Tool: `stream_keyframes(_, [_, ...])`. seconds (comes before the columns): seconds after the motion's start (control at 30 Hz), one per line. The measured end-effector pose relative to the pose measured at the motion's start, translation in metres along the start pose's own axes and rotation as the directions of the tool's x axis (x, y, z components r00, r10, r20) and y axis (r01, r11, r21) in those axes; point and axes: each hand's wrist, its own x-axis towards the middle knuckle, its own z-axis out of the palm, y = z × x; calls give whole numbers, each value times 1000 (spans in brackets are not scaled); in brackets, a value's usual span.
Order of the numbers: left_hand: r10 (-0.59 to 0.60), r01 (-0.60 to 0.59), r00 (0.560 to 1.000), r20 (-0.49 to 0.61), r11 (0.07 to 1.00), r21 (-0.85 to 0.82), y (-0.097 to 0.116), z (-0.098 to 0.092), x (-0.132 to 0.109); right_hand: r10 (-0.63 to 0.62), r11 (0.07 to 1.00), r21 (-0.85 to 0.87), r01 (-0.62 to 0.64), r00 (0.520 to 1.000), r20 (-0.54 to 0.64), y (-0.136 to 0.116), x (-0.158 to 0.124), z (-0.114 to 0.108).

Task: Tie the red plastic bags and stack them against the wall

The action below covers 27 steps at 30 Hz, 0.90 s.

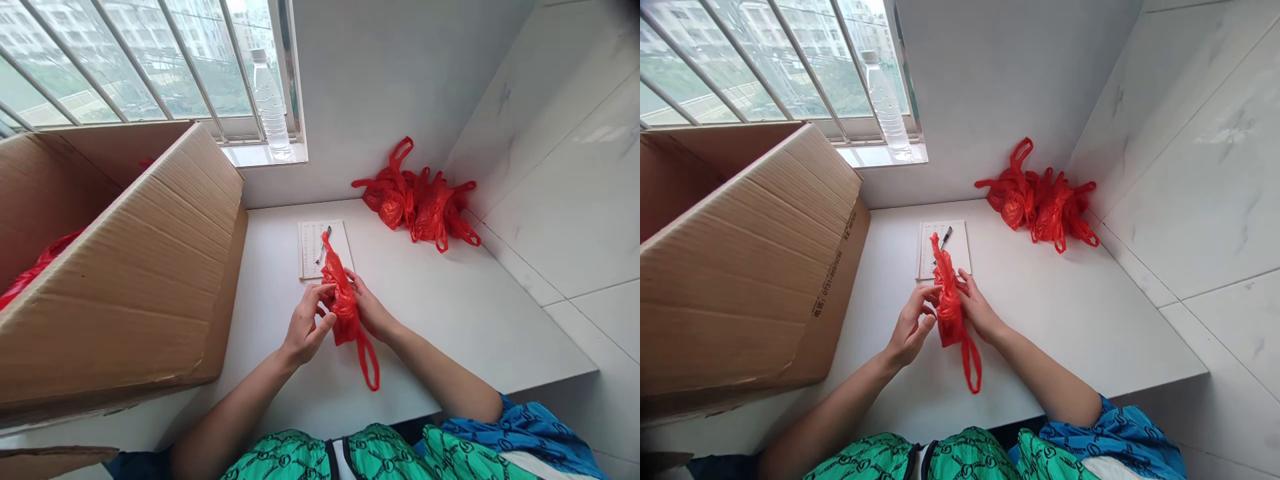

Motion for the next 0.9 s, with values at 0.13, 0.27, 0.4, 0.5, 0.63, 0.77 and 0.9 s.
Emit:
stream_keyframes(0.13, [-61, 61, 998, 13, 998, 27, 2, 0, 1, -79, 987, -144, 70, 995, -59, 3, -7, -3])
stream_keyframes(0.27, [-167, 184, 980, -106, 966, 181, 7, -12, 7, -186, 956, -254, 149, 974, -127, 0, -5, -7])
stream_keyframes(0.4, [-236, 252, 952, -195, 966, 58, 21, -24, 7, -61, 997, -47, 59, 996, -59, -5, -7, -6])
stream_keyframes(0.5, [-327, 296, 940, -98, 924, -242, 37, -29, 3, 86, 992, 74, -99, 985, 151, -10, -14, -2])
stream_keyframes(0.63, [-357, 344, 933, 46, 845, -409, 60, -38, -7, 170, 968, 86, -235, 870, 463, -17, -27, 3])
stream_keyframes(0.77, [-266, 267, 964, 31, 961, -64, 84, -52, -24, 157, 980, 48, -194, 897, 414, -17, -37, 4])
stream_keyframes(0.9, [-97, 102, 995, -33, 933, 344, 111, -61, -39, 181, 981, -3, -193, 913, 366, -9, -42, 6])
